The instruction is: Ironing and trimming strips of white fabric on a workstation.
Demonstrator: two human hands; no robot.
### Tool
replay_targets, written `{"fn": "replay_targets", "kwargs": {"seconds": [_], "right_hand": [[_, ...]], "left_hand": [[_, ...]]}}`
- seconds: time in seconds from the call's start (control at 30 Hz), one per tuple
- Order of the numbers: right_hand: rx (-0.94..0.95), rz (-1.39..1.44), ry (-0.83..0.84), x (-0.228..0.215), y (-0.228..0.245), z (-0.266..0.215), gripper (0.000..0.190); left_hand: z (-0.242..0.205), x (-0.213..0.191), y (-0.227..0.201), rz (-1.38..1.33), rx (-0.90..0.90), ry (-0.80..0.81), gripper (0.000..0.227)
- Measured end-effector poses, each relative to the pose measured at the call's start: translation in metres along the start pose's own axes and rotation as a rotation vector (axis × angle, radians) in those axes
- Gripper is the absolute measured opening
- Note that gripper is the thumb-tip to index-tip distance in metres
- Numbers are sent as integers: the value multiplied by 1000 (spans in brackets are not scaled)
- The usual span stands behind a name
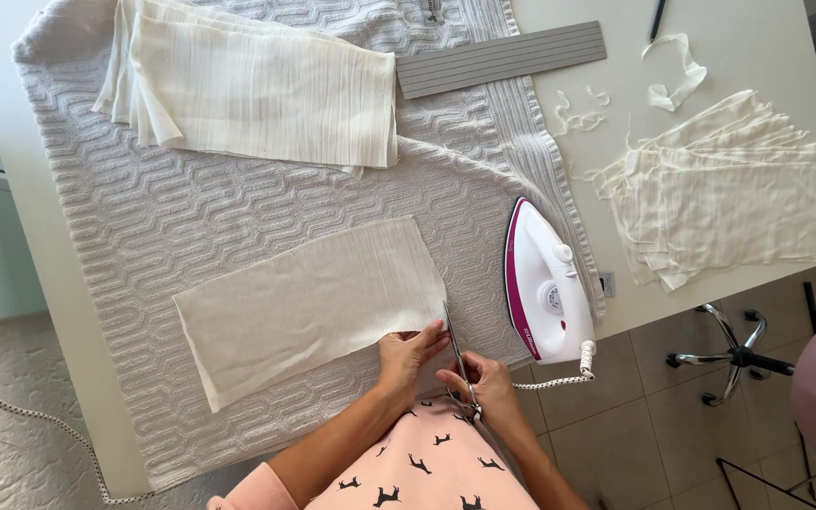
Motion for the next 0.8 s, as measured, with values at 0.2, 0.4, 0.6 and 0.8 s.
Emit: {"fn": "replay_targets", "kwargs": {"seconds": [0.2, 0.4, 0.6, 0.8], "right_hand": [[82, 92, 57, 1, 18, 9, 39], [85, 95, 42, 0, 25, 9, 38], [114, 213, 70, 6, 10, 23, 24], [96, 193, 77, 6, 21, 29, 25]], "left_hand": [[-6, 2, -7, -35, 6, 11, 24], [1, 0, -1, -77, 2, 17, 20], [24, -6, 18, -97, 71, -16, 31], [16, -6, 7, -85, 82, -49, 30]]}}
Point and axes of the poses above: each hand's wrist, its own z-axis towards the middle knuckle, its own x-axis out of the palm, y = z × x, the point moved 5 cm from there along z, towards the middle knuckle, and after that the axes turned 8 degrees about -y, right-handed, at the moved point
